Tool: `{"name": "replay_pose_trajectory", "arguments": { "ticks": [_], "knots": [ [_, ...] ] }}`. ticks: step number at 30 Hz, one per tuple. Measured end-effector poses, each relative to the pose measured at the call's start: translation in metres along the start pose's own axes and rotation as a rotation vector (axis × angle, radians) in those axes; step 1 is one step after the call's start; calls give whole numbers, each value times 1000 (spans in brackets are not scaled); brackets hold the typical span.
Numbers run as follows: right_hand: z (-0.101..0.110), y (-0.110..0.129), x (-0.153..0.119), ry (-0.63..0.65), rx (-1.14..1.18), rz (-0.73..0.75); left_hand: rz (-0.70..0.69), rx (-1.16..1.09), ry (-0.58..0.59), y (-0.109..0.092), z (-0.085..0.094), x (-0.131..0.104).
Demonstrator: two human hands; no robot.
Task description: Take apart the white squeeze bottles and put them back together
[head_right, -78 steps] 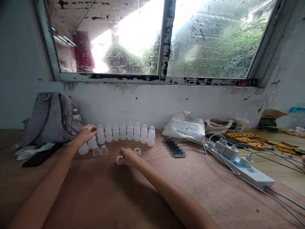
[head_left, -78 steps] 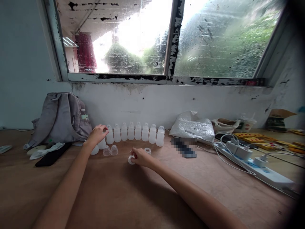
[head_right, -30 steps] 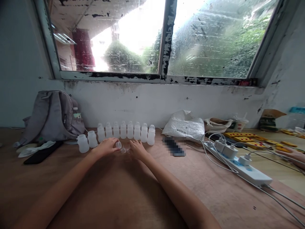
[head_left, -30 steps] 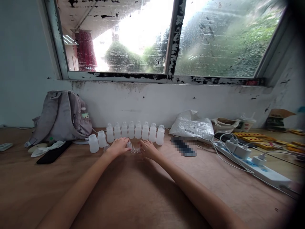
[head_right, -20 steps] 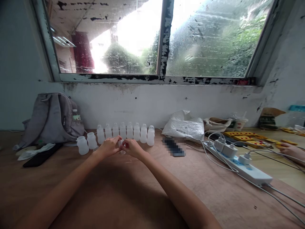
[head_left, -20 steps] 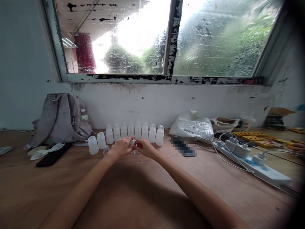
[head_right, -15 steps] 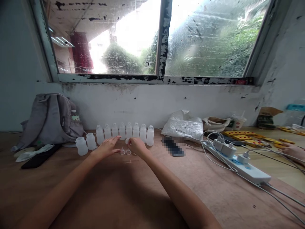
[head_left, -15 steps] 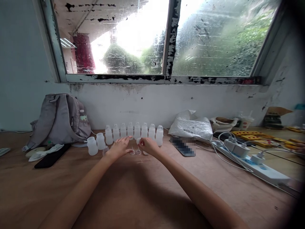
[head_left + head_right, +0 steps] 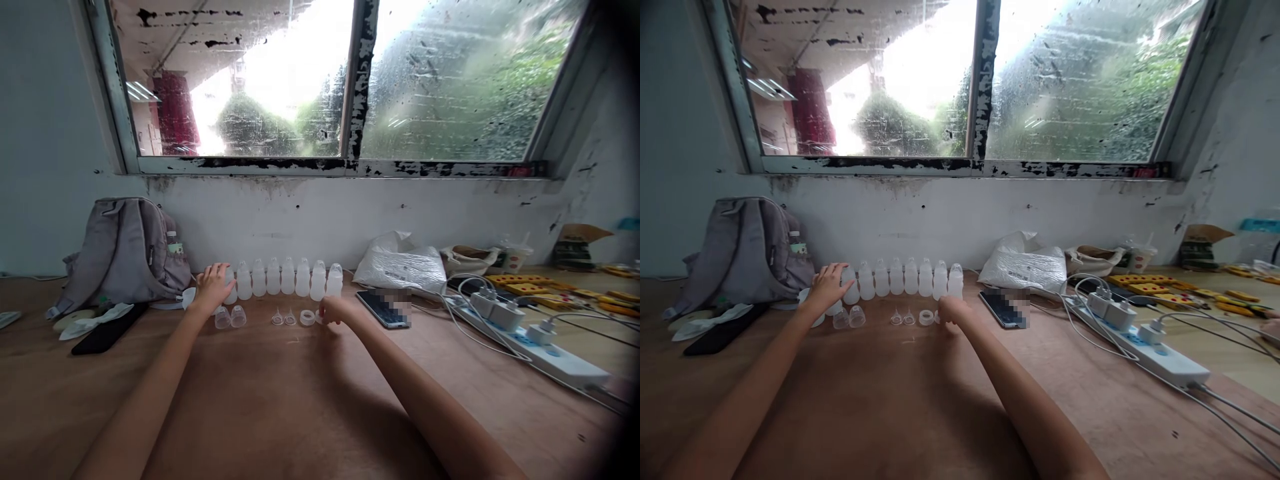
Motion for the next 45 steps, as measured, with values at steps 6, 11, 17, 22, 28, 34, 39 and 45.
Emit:
{"name": "replay_pose_trajectory", "arguments": {
  "ticks": [6,11,17,22,28,34,39,45],
  "knots": [
    [13,17,0,-65,-179,61,50,10,-15,22,-6,3],
    [-1,39,-2,-13,-162,307,25,24,2,22,-20,-2],
    [-16,20,3,119,-223,244,7,33,26,14,-36,-7],
    [-12,22,3,102,-193,233,37,10,24,15,-43,0],
    [-10,23,2,100,-128,210,37,-48,-31,15,-35,3],
    [-7,19,1,73,-84,153,6,-97,-110,7,-14,1],
    [-5,23,-4,90,-114,156,34,-274,-315,2,35,0],
    [23,46,-11,-57,-24,216,-23,-700,-339,-29,85,-5]
  ]
}}
Point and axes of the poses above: each hand's wrist, its own x-axis towards the middle knuckle, its own z-axis out of the back of the hand, y = z × x, the point moved 9 cm from there along x, towards the middle knuckle, and after that the axes turned 2 degrees about x, right-handed, at the moved point
